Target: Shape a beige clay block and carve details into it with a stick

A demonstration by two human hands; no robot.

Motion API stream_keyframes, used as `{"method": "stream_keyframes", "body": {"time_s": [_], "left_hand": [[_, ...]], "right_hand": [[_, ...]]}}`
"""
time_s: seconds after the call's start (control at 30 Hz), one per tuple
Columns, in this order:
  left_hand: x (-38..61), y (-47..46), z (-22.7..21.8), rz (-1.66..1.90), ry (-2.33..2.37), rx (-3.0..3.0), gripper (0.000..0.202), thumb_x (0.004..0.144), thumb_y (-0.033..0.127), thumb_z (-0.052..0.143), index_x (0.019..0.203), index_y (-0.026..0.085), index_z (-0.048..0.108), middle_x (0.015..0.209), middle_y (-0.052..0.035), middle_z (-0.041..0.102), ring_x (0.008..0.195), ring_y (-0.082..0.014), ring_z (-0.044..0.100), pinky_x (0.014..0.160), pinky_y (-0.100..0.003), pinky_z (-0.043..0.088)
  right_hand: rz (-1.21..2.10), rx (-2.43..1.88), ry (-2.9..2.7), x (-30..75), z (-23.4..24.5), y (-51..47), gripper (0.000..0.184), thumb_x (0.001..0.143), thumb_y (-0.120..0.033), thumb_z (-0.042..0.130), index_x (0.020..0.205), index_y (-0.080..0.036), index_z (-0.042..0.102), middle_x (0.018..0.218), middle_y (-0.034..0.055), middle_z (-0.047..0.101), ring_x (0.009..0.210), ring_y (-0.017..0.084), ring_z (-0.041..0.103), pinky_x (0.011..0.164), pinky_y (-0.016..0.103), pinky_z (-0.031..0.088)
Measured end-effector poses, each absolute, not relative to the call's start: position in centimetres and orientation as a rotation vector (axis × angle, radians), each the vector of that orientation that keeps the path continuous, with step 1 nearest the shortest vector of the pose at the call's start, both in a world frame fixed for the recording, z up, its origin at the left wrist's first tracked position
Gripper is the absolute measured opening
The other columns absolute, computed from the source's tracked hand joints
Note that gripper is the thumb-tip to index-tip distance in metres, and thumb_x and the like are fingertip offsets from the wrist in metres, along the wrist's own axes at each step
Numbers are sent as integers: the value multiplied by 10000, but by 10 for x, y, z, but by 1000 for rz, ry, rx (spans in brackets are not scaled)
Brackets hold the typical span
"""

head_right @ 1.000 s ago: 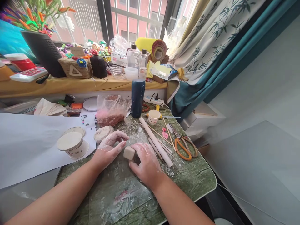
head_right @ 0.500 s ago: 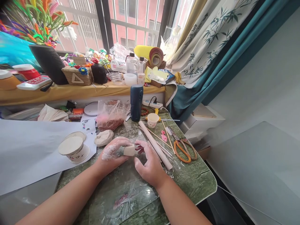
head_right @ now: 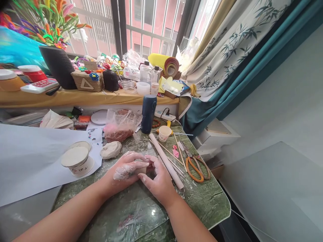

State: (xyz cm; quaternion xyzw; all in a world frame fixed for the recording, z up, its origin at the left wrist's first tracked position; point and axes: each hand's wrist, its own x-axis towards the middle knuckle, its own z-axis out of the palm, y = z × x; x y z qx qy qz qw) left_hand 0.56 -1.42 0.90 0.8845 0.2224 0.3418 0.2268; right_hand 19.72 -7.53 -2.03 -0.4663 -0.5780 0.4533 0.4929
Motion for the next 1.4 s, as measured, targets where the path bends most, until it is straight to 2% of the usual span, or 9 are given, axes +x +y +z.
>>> {"method": "stream_keyframes", "body": {"time_s": [0.13,0.23,0.37,0.47,0.67,0.93,1.17,1.3,1.4], "left_hand": [[5,-21,8,964,654,2363,666,816,102,695,1409,340,508,1371,-54,615,1258,-249,571,1098,-464,468],[3,-23,5,1011,686,2248,765,799,141,707,1485,316,416,1456,-93,537,1338,-276,509,1132,-481,447],[-1,-17,-2,1230,919,1956,460,910,181,586,1358,264,525,1332,-90,604,1221,-246,570,1050,-437,479],[-1,-10,-6,1349,1090,1774,258,955,230,560,1211,237,598,1211,-73,648,1117,-227,603,995,-408,480],[1,-9,-7,1349,1067,1717,265,937,217,578,1199,243,599,1196,-66,655,1087,-213,612,966,-381,478],[3,-10,-3,1327,1081,1672,217,942,233,575,1158,233,598,1154,-63,677,1068,-214,620,965,-395,475],[3,-9,-4,1387,1061,1698,280,925,216,597,1200,233,550,1141,-66,667,1085,-215,625,944,-393,488],[3,-10,-3,1373,1056,1703,269,924,209,592,1190,234,557,1138,-64,661,1078,-213,625,946,-396,483],[3,-9,-4,1385,1062,1689,288,922,206,593,1205,236,551,1141,-64,665,1078,-213,623,953,-400,484]], "right_hand": [[1086,-1164,-1420,201,-18,-71,425,903,-387,723,1290,-252,611,1221,97,710,1106,275,697,985,457,570],[809,-1300,-1510,206,-4,-72,353,923,-359,672,1258,-249,656,1214,93,696,1103,276,677,985,462,559],[400,-1239,-1691,208,20,-80,396,926,-311,646,1321,-286,638,1269,93,657,1173,291,630,1044,491,518],[397,-1196,-1921,200,18,-86,468,898,-265,659,1363,-289,612,1220,95,672,1154,297,638,1032,498,535],[576,-1362,-2081,185,-12,-90,696,858,-335,746,1486,-236,463,1414,137,590,1306,331,555,1121,554,469],[541,-1226,-2032,180,5,-82,372,908,-228,670,1275,-257,617,1223,79,712,1154,277,651,1025,485,540],[379,-1239,-1897,184,6,-90,507,871,-273,733,1350,-275,565,1222,98,706,1126,310,672,993,521,556],[458,-1384,-1976,182,-16,-90,669,827,-295,772,1436,-240,499,1384,138,614,1277,348,586,1087,569,499],[485,-1396,-2026,182,-22,-88,561,863,-292,737,1387,-245,541,1355,131,631,1260,340,598,1077,569,509]]}}
